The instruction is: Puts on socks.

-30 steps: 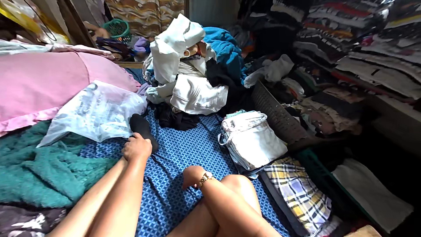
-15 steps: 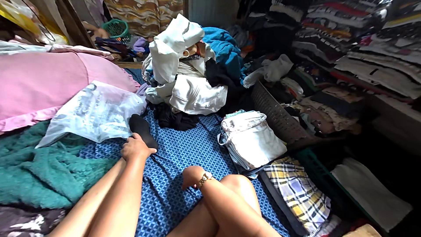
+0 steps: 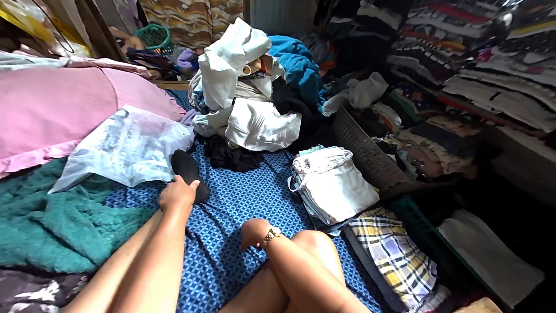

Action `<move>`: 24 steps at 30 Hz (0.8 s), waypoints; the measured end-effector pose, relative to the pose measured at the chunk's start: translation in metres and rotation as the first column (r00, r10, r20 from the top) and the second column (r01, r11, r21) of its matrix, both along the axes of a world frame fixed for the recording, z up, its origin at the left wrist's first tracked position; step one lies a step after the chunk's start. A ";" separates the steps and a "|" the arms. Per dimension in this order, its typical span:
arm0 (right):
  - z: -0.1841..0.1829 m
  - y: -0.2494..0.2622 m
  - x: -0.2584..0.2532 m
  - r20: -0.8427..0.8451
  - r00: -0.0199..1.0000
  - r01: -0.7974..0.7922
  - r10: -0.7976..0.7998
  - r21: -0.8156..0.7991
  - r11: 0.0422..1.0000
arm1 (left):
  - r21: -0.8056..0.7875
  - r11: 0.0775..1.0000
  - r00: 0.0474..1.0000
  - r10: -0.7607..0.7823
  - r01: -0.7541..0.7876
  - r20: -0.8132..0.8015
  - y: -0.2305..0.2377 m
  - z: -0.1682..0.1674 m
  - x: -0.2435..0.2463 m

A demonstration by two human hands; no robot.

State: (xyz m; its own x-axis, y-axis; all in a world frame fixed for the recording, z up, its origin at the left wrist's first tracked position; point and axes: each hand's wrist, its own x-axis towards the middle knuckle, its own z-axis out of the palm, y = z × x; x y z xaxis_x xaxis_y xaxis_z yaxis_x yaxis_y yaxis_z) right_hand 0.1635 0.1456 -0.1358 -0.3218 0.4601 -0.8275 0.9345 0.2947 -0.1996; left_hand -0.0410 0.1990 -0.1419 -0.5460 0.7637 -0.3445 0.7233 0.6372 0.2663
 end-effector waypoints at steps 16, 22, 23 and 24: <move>-0.002 0.002 0.000 0.005 1.000 0.016 -0.016 -0.017 1.000 | -0.051 0.998 0.937 0.057 -0.042 0.345 0.008 -0.023 -0.050; -0.003 0.004 0.000 -0.001 1.000 0.013 -0.013 -0.024 1.000 | -0.050 0.996 0.955 0.088 -0.077 0.283 0.008 -0.019 -0.050; -0.003 0.004 0.000 -0.002 1.000 0.011 -0.011 -0.026 1.000 | -0.046 0.995 0.960 0.093 -0.083 0.264 0.007 -0.017 -0.047; -0.002 0.004 0.000 0.000 1.000 0.010 -0.010 -0.027 1.000 | -0.037 0.995 0.963 0.095 -0.088 0.254 0.006 -0.014 -0.044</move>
